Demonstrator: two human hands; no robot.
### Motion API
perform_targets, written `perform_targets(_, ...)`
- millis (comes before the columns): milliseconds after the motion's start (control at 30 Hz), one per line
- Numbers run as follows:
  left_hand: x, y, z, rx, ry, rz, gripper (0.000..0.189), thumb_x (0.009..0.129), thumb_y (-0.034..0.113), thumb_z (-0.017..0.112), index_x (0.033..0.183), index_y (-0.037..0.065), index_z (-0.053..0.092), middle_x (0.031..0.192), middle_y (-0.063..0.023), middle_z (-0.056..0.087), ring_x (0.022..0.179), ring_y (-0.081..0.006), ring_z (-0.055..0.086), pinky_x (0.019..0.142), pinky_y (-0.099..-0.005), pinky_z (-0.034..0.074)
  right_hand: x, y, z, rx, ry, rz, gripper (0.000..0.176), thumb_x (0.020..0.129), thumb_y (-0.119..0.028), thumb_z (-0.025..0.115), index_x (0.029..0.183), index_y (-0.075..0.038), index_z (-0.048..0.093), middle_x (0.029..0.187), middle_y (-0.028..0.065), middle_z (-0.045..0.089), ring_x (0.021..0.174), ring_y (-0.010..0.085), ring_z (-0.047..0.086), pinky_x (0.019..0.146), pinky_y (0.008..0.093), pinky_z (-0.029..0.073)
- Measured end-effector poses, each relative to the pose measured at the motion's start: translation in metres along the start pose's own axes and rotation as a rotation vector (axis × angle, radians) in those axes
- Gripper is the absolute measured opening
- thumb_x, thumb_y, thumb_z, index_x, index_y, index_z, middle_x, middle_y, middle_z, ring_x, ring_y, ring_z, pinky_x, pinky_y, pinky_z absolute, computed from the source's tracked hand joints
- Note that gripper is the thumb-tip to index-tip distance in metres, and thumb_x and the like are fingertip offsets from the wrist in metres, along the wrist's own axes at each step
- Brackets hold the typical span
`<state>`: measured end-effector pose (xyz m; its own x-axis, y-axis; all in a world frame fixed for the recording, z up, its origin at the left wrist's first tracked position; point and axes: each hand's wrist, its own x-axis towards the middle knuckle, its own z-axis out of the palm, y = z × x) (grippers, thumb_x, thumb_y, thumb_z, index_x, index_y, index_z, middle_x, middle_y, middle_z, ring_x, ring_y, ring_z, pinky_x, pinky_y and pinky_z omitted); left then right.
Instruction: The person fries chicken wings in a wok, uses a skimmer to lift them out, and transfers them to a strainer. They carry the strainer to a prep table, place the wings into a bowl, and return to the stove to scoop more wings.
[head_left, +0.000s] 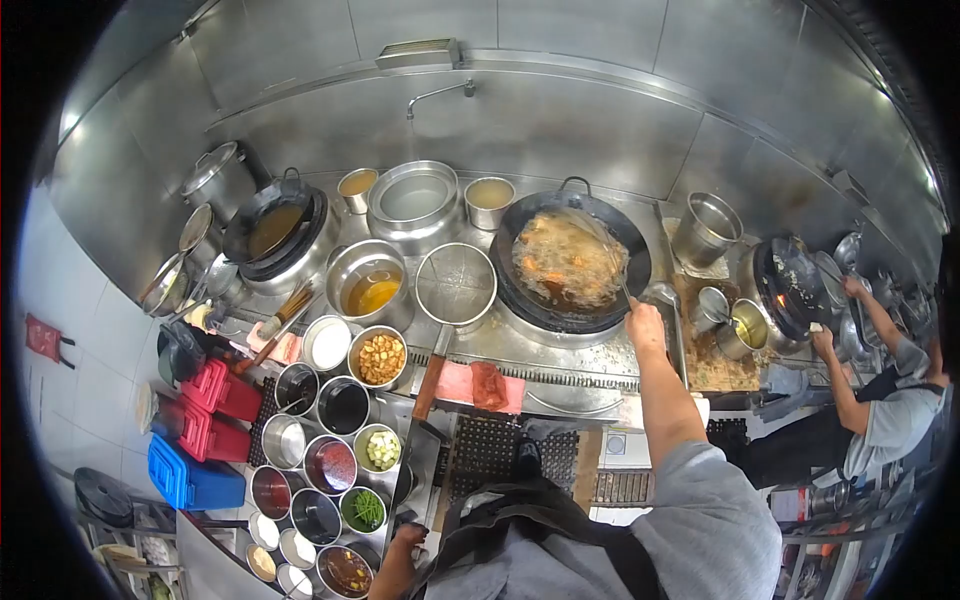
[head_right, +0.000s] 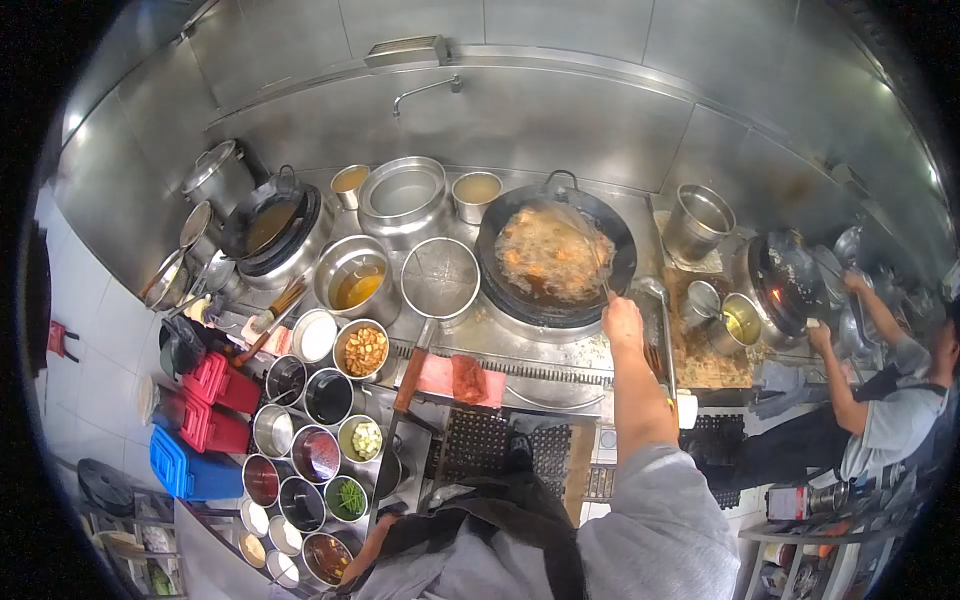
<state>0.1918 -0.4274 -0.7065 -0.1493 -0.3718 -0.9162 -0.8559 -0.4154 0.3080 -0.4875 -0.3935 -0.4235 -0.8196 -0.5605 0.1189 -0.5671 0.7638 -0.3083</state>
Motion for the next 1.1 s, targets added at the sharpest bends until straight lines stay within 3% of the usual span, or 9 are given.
perform_targets(267,0.078,0.018,0.026,0.11,0.09,0.088,0.026,0.087,0.032,0.05,0.089,0.011,0.064,0.075,-0.0055,0.063,0.06,-0.0173,0.06,0.052,-0.0373,0.049,-0.025,0.04,0.009,-0.152,-0.067,-0.168,0.04,0.078,-0.011,0.052,0.118,-0.011,0.057,0.1,0.0218,0.06,0.086,0.0382,0.061,0.078,0.0445,0.05)
perform_targets(333,0.076,0.019,0.05,0.278,0.234,0.071,0.03,0.089,0.037,0.046,0.088,0.013,0.064,0.07,-0.0052,0.062,0.055,-0.0165,0.058,0.05,-0.038,0.048,-0.037,0.046,0.003,-0.111,-0.042,-0.2,0.042,0.076,-0.01,0.055,0.118,-0.01,0.058,0.098,0.0218,0.06,0.085,0.0381,0.06,0.076,0.0444,0.05)
perform_targets(367,0.071,0.021,0.093,0.593,0.559,-0.014,0.032,0.091,0.039,0.044,0.088,0.013,0.063,0.067,-0.005,0.061,0.052,-0.016,0.057,0.05,-0.0383,0.048,-0.04,0.043,-0.004,-0.113,-0.039,-0.197,0.042,0.076,-0.01,0.055,0.118,-0.01,0.058,0.098,0.0218,0.06,0.085,0.0381,0.06,0.076,0.0444,0.05)
perform_targets(467,0.059,0.01,0.033,-0.084,-0.06,-0.097,0.03,0.089,0.039,0.049,0.092,0.014,0.064,0.074,-0.0069,0.066,0.055,-0.0181,0.06,0.056,-0.037,0.051,-0.043,0.043,-0.013,-0.013,0.042,-0.181,0.04,0.075,-0.009,0.056,0.116,-0.009,0.059,0.099,0.0219,0.06,0.085,0.0384,0.06,0.076,0.0446,0.049)
perform_targets(633,0.039,0.031,0.016,0.013,-0.047,-0.061,0.024,0.08,0.023,0.059,0.096,0.007,0.066,0.088,-0.0074,0.066,0.075,-0.0175,0.064,0.055,-0.0353,0.051,-0.026,0.051,0.007,-0.063,0.107,-0.097,0.043,0.08,-0.013,0.052,0.123,-0.012,0.052,0.094,0.0206,0.06,0.082,0.0373,0.062,0.073,0.0462,0.051)
perform_targets(700,0.004,0.053,-0.001,0.169,-0.013,0.169,0.028,0.079,0.024,0.06,0.101,0.008,0.066,0.086,-0.0076,0.065,0.078,-0.016,0.063,0.056,-0.0322,0.051,-0.028,0.043,0.018,-0.057,0.088,-0.078,0.041,0.08,-0.012,0.053,0.122,-0.012,0.054,0.096,0.021,0.059,0.083,0.0376,0.061,0.074,0.0456,0.051)
perform_targets(967,0.028,0.003,-0.002,0.193,-0.056,0.08,0.026,0.079,0.023,0.057,0.1,0.01,0.065,0.085,-0.0083,0.065,0.081,-0.017,0.064,0.058,-0.0337,0.052,-0.069,0.011,0.052,0.106,0.023,-0.038,0.04,0.082,-0.022,0.06,0.118,-0.008,0.054,0.097,0.0215,0.059,0.089,0.039,0.06,0.076,0.0449,0.05)
perform_targets(1000,0.032,-0.007,-0.005,0.218,-0.08,0.061,0.025,0.079,0.023,0.057,0.098,0.01,0.065,0.085,-0.0086,0.065,0.081,-0.0175,0.064,0.058,-0.0344,0.052,-0.079,0.031,0.064,0.196,0.251,-0.097,0.036,0.08,-0.024,0.064,0.109,-0.002,0.059,0.101,0.0217,0.059,0.092,0.0382,0.058,0.08,0.042,0.048)
perform_targets(1100,0.047,-0.044,-0.005,0.335,-0.229,0.024,0.023,0.078,0.023,0.056,0.094,0.009,0.065,0.085,-0.0093,0.066,0.082,-0.0188,0.065,0.059,-0.0368,0.052,-0.13,0.088,0.046,0.257,0.465,0.062,0.025,0.081,-0.014,0.063,0.098,0.004,0.062,0.102,0.0212,0.06,0.094,0.0373,0.057,0.084,0.041,0.045)
